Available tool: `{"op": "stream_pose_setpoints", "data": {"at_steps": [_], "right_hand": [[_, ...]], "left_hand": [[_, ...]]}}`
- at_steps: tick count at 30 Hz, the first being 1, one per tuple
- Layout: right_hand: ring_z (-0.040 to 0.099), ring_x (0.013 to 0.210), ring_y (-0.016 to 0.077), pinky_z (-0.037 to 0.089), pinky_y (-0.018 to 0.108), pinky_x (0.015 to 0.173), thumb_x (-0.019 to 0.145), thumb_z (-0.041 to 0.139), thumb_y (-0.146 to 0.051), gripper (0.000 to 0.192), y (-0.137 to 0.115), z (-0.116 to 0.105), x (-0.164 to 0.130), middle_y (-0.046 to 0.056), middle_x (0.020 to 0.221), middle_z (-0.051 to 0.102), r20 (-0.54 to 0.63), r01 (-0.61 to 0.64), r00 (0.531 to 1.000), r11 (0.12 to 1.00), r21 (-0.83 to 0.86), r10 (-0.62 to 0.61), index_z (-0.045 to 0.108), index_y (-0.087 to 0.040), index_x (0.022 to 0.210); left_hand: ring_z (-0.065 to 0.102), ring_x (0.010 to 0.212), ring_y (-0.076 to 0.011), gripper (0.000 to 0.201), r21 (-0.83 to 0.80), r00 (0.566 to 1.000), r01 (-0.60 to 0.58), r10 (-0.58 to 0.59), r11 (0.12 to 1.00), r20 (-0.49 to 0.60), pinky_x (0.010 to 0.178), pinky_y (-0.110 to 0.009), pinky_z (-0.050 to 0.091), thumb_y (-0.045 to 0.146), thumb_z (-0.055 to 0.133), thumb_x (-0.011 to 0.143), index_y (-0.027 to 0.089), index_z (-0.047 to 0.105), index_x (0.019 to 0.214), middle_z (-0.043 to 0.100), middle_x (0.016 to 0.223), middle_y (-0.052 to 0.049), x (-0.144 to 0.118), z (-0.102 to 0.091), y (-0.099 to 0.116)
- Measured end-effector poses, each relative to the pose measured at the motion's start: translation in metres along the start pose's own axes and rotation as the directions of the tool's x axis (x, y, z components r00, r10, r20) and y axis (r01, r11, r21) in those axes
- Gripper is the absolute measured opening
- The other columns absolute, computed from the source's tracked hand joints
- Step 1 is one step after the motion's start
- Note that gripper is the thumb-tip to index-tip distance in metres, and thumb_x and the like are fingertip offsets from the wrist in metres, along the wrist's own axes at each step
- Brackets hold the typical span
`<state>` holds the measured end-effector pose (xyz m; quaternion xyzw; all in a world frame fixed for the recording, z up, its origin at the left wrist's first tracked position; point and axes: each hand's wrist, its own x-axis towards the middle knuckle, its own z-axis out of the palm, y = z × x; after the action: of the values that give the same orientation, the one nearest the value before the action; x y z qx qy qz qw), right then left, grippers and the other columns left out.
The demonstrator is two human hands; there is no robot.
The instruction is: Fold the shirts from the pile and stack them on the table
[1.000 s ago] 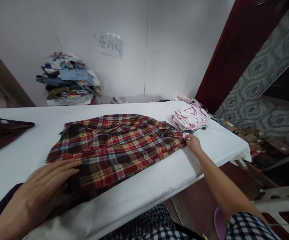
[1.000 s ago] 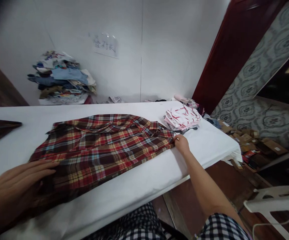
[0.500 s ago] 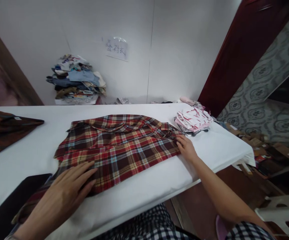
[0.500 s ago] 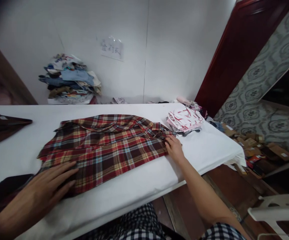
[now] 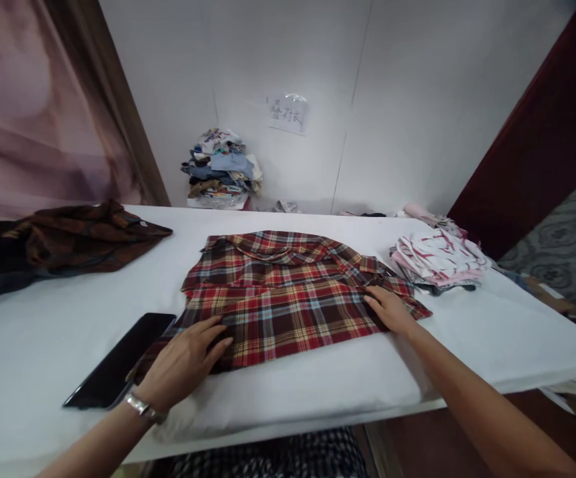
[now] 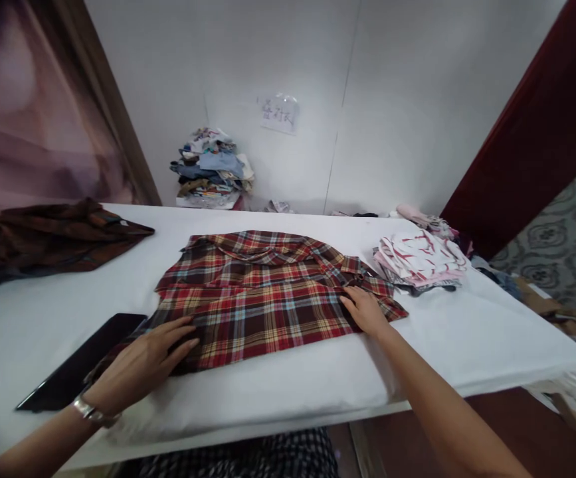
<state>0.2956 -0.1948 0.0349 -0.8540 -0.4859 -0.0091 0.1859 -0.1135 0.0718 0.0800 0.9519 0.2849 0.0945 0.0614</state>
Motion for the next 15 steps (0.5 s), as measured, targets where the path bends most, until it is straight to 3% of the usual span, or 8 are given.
{"op": "stream_pose_setpoints", "data": {"at_steps": [4,7,12,15], "right_hand": [[0.061,0.112,0.0264,0.046,0.04,0.1,0.095,0.047,-0.038,0.038,-0.01,0.002,0.017,0.013,0.118,0.068,-0.062,0.052,0.997,0.998,-0.022,-0.053,0.067,-0.018,0.12],[0.061,0.099,0.0242,0.047,0.036,0.092,0.093,0.048,-0.029,0.028,-0.018,0.005,0.031,0.01,0.099,0.069,-0.027,0.035,0.999,0.995,-0.093,-0.038,0.073,-0.018,0.099],[0.058,0.096,0.0234,0.045,0.035,0.09,0.094,0.042,-0.027,0.03,-0.022,0.006,0.048,0.009,0.095,0.066,-0.119,0.017,0.992,0.994,-0.109,-0.03,0.07,-0.019,0.087],[0.059,0.094,0.0243,0.046,0.037,0.089,0.094,0.042,-0.027,0.031,-0.02,0.012,0.049,0.01,0.095,0.066,-0.093,-0.001,0.996,0.992,-0.127,-0.011,0.07,-0.018,0.088]], "left_hand": [[0.056,0.127,-0.0274,0.049,0.037,0.998,-0.018,0.02,0.999,-0.059,0.109,-0.045,0.044,0.046,0.033,0.095,0.02,0.068,0.118,0.061,0.138,-0.01,0.031,-0.013,0.004],[0.057,0.125,-0.0275,0.042,0.106,1.0,0.009,-0.01,0.994,0.011,0.106,-0.044,0.044,0.036,0.038,0.095,0.019,0.063,0.124,0.063,0.135,-0.012,0.056,-0.008,0.004],[0.065,0.103,-0.0289,0.032,0.215,0.993,0.039,-0.062,0.976,0.104,0.092,-0.043,0.048,0.023,0.038,0.094,0.016,0.069,0.093,0.072,0.102,-0.013,0.072,0.002,-0.002],[0.066,0.097,-0.0279,0.032,0.198,0.989,0.062,-0.087,0.978,0.121,0.086,-0.041,0.048,0.021,0.037,0.094,0.016,0.068,0.087,0.072,0.096,-0.014,0.072,-0.004,-0.006]]}}
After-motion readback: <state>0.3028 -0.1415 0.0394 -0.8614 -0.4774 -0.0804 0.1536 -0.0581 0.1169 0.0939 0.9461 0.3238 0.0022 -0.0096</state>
